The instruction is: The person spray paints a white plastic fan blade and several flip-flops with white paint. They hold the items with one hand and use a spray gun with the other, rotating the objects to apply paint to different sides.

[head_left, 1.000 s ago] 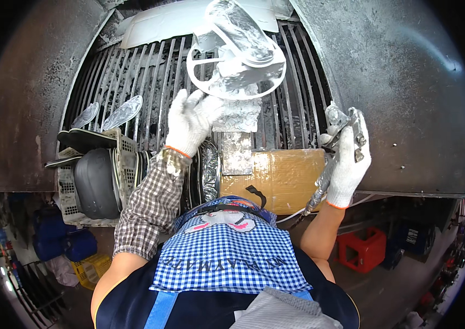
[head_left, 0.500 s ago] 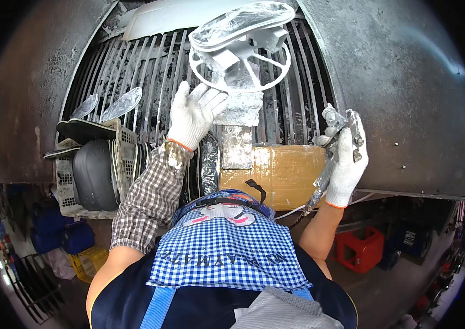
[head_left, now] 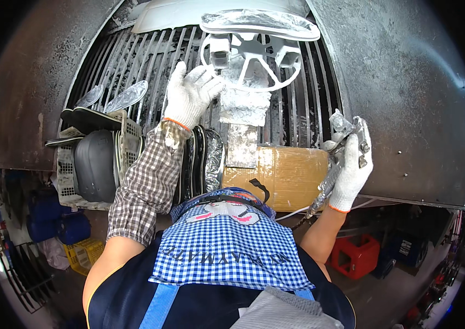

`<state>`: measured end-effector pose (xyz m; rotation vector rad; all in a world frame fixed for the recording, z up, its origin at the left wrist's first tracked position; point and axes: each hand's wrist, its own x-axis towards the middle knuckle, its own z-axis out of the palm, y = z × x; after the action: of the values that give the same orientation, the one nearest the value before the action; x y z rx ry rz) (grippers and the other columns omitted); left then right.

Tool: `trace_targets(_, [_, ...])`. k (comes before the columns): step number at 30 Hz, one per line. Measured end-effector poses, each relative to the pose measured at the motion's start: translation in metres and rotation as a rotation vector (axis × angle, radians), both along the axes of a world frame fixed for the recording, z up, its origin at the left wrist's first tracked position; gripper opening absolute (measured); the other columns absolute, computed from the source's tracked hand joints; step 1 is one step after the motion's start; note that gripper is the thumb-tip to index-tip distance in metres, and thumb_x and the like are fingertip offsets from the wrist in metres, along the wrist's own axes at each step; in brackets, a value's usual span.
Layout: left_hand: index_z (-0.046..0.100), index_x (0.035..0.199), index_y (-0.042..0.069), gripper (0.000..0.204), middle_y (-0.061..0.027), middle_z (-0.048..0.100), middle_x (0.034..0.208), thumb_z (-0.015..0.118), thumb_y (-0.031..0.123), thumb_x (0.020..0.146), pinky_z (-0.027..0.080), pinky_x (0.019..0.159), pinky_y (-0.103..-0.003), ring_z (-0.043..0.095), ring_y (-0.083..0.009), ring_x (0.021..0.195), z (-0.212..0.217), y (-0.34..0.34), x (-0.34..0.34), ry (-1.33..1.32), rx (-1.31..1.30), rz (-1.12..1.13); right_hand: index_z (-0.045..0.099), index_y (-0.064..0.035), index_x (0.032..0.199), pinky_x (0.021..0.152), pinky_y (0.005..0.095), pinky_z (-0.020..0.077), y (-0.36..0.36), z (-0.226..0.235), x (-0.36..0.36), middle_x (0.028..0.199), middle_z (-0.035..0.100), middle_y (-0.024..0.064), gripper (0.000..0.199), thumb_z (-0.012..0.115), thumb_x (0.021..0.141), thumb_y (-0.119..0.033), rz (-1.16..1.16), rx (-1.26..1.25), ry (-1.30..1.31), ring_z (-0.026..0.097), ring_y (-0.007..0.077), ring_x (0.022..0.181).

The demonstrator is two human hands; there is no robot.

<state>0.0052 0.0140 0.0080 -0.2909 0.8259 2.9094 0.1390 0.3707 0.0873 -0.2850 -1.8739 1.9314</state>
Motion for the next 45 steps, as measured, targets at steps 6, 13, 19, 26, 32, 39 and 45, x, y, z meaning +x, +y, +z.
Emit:
trace_targets(6, [0.030,0.150,-0.012,0.085,-0.0350,0.045,0.148,0.061,0.050,0.100,0.045,0.112,-0.063,0.050,-0.0532,0.134,0.007,0.007,0.007,-0.083,0.009,0.130,0.051,0.0042,0.149,0.079,0.0273,0.0569,-0.016,0.019,0.005,0.110,0.071,0.0098,0.045,0.058,0.106,-0.009,0.010,-0.106,0.005,0.067,0.0120,0.089])
trace_targets(13, [0.062,0.117,-0.005,0.030,-0.0231,0.068,0.116,0.062,0.020,0.101,0.061,0.092,-0.045,0.069,-0.0360,0.105,0.024,0.051,0.033,0.024,-0.085,0.088,0.049,-0.0004,0.151,0.072,0.0286,0.0576,-0.013,0.016,0.004,0.099,0.070,0.0100,0.047,0.061,0.107,-0.013,0.048,-0.185,-0.009,0.065,0.0132,0.078])
trace_targets(19, [0.036,0.151,-0.007,0.065,-0.0338,0.043,0.153,0.055,0.035,0.106,0.053,0.108,-0.054,0.051,-0.0450,0.138,0.075,0.097,-0.006,-0.021,0.017,-0.006,0.049,0.0010,0.151,0.075,0.0289,0.0578,-0.014,0.017,0.005,0.105,0.071,0.0122,0.047,0.060,0.106,-0.012,0.015,-0.086,-0.013,0.066,0.0131,0.082])
trace_targets(26, [0.017,0.160,-0.007,0.094,-0.0323,0.022,0.166,0.044,0.063,0.104,0.040,0.117,-0.062,0.032,-0.0464,0.152,0.081,0.113,-0.063,0.119,0.131,0.014,0.050,0.0048,0.149,0.081,0.0289,0.0569,-0.006,0.006,0.004,0.110,0.072,0.0127,0.045,0.058,0.107,-0.009,-0.013,-0.025,0.020,0.067,0.0133,0.090])
trace_targets(32, [0.015,0.162,-0.003,0.100,-0.0296,0.019,0.167,0.048,0.069,0.101,0.028,0.123,-0.062,0.025,-0.0470,0.154,0.068,0.105,-0.071,0.262,0.315,-0.043,0.050,0.0037,0.149,0.075,0.0284,0.0569,-0.008,0.010,0.007,0.108,0.072,0.0135,0.045,0.057,0.107,-0.009,0.010,-0.089,-0.024,0.066,0.0122,0.082])
trace_targets(39, [0.014,0.161,-0.006,0.099,-0.0327,0.020,0.166,0.044,0.068,0.102,0.030,0.123,-0.063,0.027,-0.0486,0.153,0.073,0.095,-0.070,0.256,0.368,-0.076,0.048,0.0041,0.150,0.073,0.0278,0.0569,-0.012,0.013,0.007,0.108,0.072,0.0141,0.046,0.057,0.107,-0.009,0.010,-0.084,-0.026,0.066,0.0122,0.081])
trace_targets(45, [0.013,0.160,-0.007,0.098,-0.0335,0.021,0.165,0.043,0.066,0.103,0.033,0.121,-0.064,0.028,-0.0483,0.153,0.079,0.093,-0.068,0.255,0.351,-0.080,0.048,0.0042,0.151,0.076,0.0287,0.0577,-0.008,0.008,0.008,0.111,0.072,0.0145,0.047,0.057,0.106,-0.009,0.050,-0.152,-0.009,0.067,0.0132,0.085])
